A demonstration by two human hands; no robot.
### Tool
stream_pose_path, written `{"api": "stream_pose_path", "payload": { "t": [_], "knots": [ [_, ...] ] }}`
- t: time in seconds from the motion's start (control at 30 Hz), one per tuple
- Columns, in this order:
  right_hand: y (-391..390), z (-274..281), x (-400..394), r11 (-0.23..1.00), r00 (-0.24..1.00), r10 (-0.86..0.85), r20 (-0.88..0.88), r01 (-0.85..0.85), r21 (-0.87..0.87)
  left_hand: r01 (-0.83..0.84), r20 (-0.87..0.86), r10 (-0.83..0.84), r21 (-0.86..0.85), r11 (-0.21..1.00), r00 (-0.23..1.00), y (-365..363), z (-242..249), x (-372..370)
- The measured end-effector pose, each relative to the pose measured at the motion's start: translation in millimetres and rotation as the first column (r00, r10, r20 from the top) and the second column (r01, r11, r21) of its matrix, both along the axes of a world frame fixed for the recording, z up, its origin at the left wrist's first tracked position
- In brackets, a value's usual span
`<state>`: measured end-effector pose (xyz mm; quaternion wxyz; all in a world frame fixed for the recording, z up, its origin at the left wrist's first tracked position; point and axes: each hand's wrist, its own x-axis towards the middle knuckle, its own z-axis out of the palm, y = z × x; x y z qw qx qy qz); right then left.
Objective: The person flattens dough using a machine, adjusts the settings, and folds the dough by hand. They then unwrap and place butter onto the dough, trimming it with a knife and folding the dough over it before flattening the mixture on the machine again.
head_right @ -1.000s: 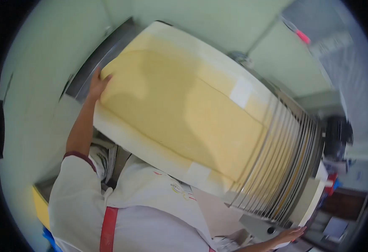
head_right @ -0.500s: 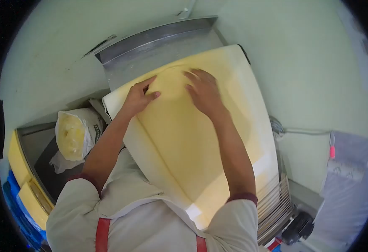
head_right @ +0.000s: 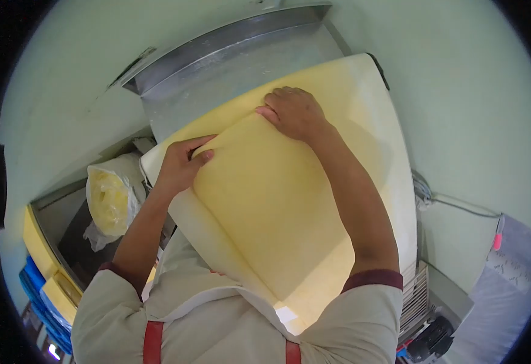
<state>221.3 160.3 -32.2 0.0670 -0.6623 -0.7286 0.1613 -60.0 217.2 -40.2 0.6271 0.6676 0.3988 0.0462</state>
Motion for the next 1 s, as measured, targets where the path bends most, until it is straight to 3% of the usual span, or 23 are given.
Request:
{"api": "stream_pose_path", "payload": {
  "t": [0.03, 0.1, 0.13, 0.17, 0.23, 0.33, 0.4, 0.47, 0.53, 0.63, 0.73, 0.83, 0.93, 1.0],
  "knots": [
    [-2, 3, 2, 1.000, 1.000, 0.002, -0.009, -0.002, 0.011, -0.044, 0.059, 0.047, -0.042, 0.998, 0.997, -4, 3, -2],
    [-16, 9, 7, 0.948, 0.997, -0.037, -0.060, 0.054, 0.312, -0.133, 0.169, 0.154, -0.131, 0.982, 0.973, -16, 10, -11],
    [-24, 9, 9, 0.888, 0.995, -0.046, -0.090, 0.081, 0.453, -0.144, 0.115, 0.135, 0.070, 0.987, 0.984, -15, 14, -17],
    [-37, 6, 19, 0.856, 0.971, -0.190, -0.146, 0.237, 0.459, -0.137, 0.055, 0.126, 0.267, 0.954, 0.990, -12, 22, -25],
    [-78, -1, 47, 0.730, 0.850, -0.459, -0.258, 0.527, 0.436, -0.082, -0.005, 0.101, 0.545, 0.834, 0.995, -3, 35, -21],
    [-129, 0, 45, 0.629, 0.627, -0.746, -0.224, 0.774, 0.072, -0.004, 0.167, -0.169, 0.724, 0.690, 0.971, -2, 31, 46],
    [-134, 5, 28, 0.595, 0.573, -0.761, -0.303, 0.803, 0.023, 0.023, 0.156, -0.231, 0.783, 0.622, 0.960, -7, 20, 113],
    [-125, 5, 13, 0.571, 0.545, -0.764, -0.345, 0.820, 0.030, 0.106, 0.039, -0.176, 0.664, 0.740, 0.984, -12, 2, 159],
    [-116, 1, 5, 0.558, 0.546, -0.758, -0.356, 0.826, 0.078, 0.120, 0.024, -0.175, 0.639, 0.760, 0.984, -13, -3, 177],
    [-114, 6, 6, 0.570, 0.498, -0.736, -0.459, 0.821, -0.022, 0.126, 0.016, -0.175, 0.629, 0.767, 0.985, -17, -9, 178],
    [-105, 4, 9, 0.478, 0.386, -0.796, -0.465, 0.874, -0.092, 0.098, 0.054, -0.178, 0.664, 0.741, 0.983, -12, -12, 180],
    [-80, 6, 0, 0.542, 0.531, -0.783, -0.323, 0.838, 0.061, 0.128, 0.019, -0.181, 0.633, 0.763, 0.983, -13, -9, 181],
    [-70, -6, -1, 0.502, 0.465, -0.765, -0.445, 0.864, 0.041, 0.133, -0.010, -0.160, 0.614, 0.778, 0.987, -15, -10, 184],
    [-69, -10, 3, 0.544, 0.502, -0.731, -0.463, 0.838, 0.050, 0.167, -0.028, -0.192, 0.621, 0.766, 0.981, -10, -6, 186]
  ]
}}
